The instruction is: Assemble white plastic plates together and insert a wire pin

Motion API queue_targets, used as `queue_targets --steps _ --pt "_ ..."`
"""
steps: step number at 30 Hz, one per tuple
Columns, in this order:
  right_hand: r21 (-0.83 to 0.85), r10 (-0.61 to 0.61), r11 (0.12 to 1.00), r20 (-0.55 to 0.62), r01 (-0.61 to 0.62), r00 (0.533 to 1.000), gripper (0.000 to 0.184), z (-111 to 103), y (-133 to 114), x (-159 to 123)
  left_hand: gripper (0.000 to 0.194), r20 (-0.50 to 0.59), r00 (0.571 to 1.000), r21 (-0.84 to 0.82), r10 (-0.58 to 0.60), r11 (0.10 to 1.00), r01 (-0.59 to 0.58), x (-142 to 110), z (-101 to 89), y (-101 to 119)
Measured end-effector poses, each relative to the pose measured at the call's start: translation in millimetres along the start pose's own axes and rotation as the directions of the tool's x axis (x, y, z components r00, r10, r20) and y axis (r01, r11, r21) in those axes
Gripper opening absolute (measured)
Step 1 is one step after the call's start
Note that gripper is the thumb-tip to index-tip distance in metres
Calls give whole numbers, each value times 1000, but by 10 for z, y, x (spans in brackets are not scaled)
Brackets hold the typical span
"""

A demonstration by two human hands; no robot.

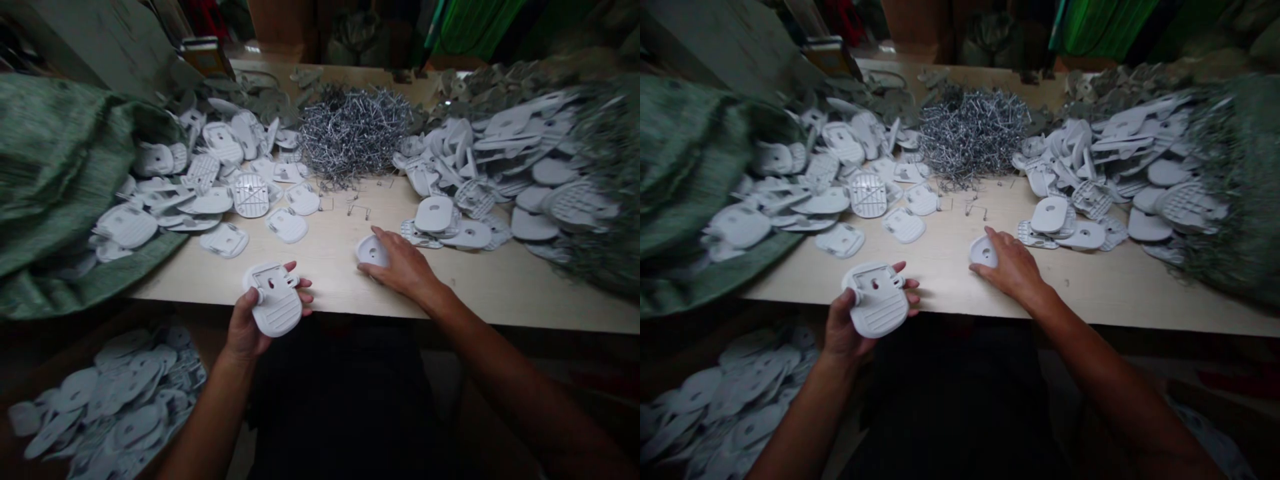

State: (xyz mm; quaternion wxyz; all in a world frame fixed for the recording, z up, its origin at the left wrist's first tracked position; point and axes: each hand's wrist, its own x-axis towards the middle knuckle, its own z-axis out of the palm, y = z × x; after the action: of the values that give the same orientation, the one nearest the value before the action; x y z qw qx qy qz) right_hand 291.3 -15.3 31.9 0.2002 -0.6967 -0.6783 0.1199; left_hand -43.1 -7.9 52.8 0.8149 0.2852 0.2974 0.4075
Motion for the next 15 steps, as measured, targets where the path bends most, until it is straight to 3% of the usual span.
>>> queue_targets --steps 3,10,15 --pt "-34 51 998 39 -50 998 98 107 -72 -76 88 32 999 -7 -29 1000 29 24 30 -29" --pt "19 -72 997 72 71 995 103 41 -163 -122 91 155 984 -64 -86 993 97 115 174 -84" --pt "10 -11 1000 117 9 993 103 33 -130 -159 99 188 979 -94 -82 990 101 104 192 -96"
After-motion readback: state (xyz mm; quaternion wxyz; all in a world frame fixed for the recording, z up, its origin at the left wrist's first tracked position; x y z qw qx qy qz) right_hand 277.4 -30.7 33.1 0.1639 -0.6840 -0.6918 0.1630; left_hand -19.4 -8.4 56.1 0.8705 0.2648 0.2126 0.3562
